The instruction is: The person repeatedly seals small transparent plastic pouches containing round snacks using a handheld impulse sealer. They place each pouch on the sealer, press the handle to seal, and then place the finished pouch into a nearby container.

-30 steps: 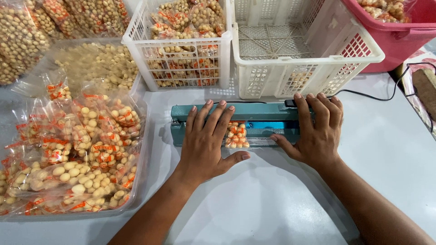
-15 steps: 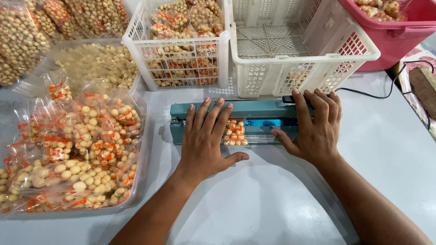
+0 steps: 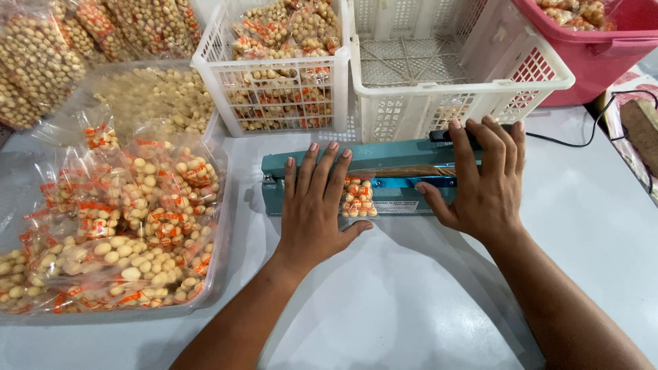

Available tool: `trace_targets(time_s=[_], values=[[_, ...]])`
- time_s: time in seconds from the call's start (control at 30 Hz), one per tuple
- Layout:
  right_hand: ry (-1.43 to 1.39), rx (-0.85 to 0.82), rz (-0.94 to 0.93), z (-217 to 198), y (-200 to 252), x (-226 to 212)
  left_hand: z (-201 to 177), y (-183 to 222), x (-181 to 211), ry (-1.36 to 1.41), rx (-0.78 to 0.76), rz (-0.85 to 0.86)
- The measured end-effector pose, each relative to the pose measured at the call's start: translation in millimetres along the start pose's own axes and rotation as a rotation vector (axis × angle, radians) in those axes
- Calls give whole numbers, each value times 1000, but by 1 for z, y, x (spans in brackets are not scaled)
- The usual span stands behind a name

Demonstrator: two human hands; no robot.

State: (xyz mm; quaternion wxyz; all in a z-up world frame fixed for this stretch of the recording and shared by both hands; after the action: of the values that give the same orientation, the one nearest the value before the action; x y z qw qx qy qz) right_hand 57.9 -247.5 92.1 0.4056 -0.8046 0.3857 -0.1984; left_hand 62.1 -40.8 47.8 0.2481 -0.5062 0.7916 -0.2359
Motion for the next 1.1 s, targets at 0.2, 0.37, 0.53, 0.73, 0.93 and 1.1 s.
trace_targets(time_s=[0.2,0.37,0.53,0.73,0.93,1.1], values=[[-13,20,-69,-15,-20,-10,0,0,-3,-13,-5,-31],[-16,38,-111,-22,-32,-15,-6,0,-4,1,40,-48],[-53,88,-100,-26,-29,-39,-9,0,-7,-7,51,-52],[-227,66,188,24,28,-44,-11,6,-9,150,66,-67],[-1254,-447,1349,105,55,-41,-33,20,-12,224,257,43],[-1581,-343,1513,109,44,-62,-28,7,-9,446,-4,14]])
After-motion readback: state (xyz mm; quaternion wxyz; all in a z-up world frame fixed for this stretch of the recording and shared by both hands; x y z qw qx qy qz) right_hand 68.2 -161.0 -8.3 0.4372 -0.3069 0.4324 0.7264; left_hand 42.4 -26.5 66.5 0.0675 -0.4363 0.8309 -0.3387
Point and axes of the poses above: each hand's wrist, its own y-axis away from the middle knuckle, its own z-axis out of the palm, x = y × z, the point moved 9 cm from there along -y, towards the middle knuckle, and after that the axes turned 14 degrees about -y, right-handed, at the moved point
